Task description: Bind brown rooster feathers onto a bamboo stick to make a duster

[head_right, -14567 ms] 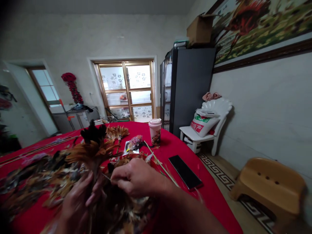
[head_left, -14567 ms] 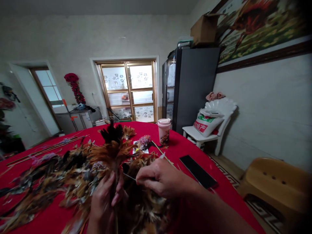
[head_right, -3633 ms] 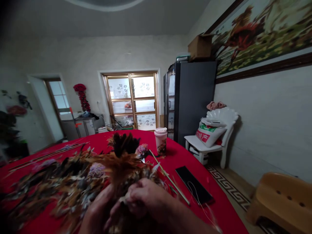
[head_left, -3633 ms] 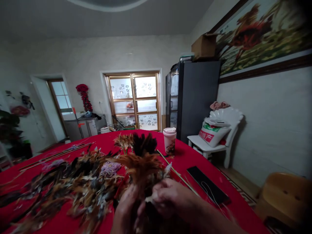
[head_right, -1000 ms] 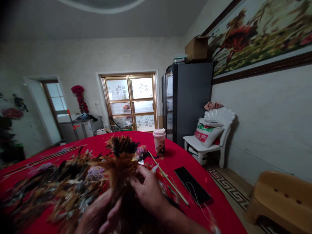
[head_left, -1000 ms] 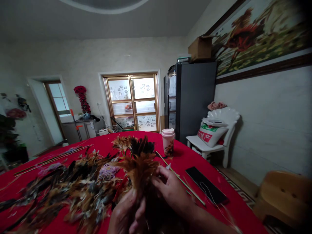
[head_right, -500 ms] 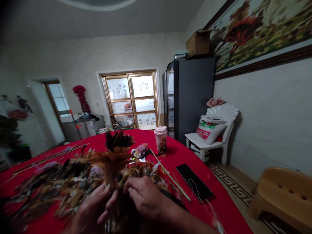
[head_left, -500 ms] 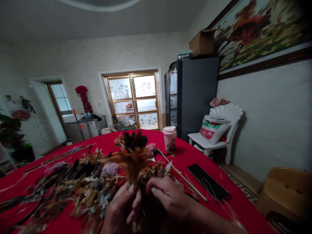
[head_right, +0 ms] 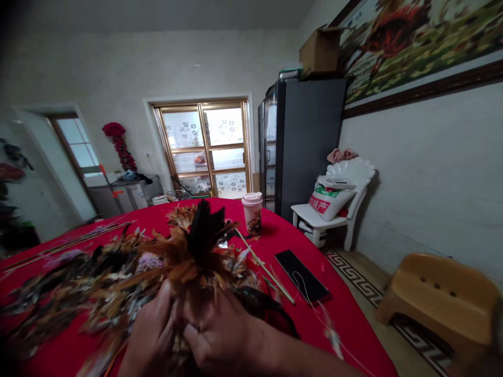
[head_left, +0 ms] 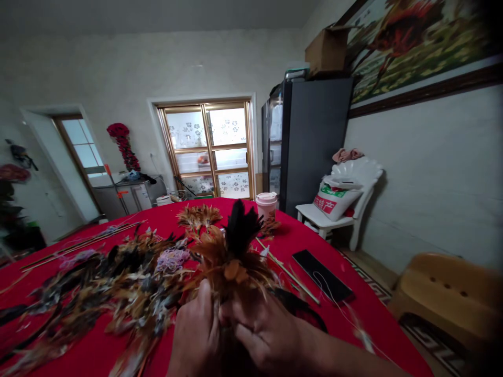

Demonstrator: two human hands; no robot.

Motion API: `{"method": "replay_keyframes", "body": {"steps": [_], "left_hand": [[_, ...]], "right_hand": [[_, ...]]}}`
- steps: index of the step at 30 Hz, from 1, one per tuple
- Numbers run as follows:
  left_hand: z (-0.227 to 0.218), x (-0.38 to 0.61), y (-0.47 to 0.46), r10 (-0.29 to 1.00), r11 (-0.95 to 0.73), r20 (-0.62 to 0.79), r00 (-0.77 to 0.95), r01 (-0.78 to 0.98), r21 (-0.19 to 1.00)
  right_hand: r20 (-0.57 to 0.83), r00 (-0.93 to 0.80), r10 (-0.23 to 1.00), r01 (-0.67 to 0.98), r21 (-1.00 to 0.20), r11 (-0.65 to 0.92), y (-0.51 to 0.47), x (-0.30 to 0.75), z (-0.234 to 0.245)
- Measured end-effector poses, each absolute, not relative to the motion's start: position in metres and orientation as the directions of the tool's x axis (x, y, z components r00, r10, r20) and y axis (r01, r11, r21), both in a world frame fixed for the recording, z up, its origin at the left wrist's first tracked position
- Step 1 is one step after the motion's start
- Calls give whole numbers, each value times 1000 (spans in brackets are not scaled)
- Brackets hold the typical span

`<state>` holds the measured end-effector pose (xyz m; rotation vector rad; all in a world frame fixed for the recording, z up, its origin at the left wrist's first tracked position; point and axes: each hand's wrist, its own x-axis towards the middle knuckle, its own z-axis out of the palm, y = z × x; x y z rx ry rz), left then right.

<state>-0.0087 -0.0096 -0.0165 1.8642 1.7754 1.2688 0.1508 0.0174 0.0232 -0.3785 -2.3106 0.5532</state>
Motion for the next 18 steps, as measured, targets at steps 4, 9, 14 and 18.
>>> {"method": "replay_keyframes", "body": {"steps": [4, 9, 14, 18], "left_hand": [[-15, -4, -9, 904, -170, 418, -90, 821, 545], [-10, -5, -8, 917, -282, 389, 93, 840, 463], [-9, -4, -17, 901, -406, 357, 245, 766, 498], [-18, 1, -23, 884, -461, 356, 305, 701, 544]], "right_hand": [[501, -754, 425, 269, -354, 896, 10, 152, 25], [329, -786, 523, 515, -121, 849, 2, 163, 37], [388, -804, 451, 454, -90, 887, 11, 189, 53], [437, -777, 453, 403, -206, 892, 34, 205, 56]]}}
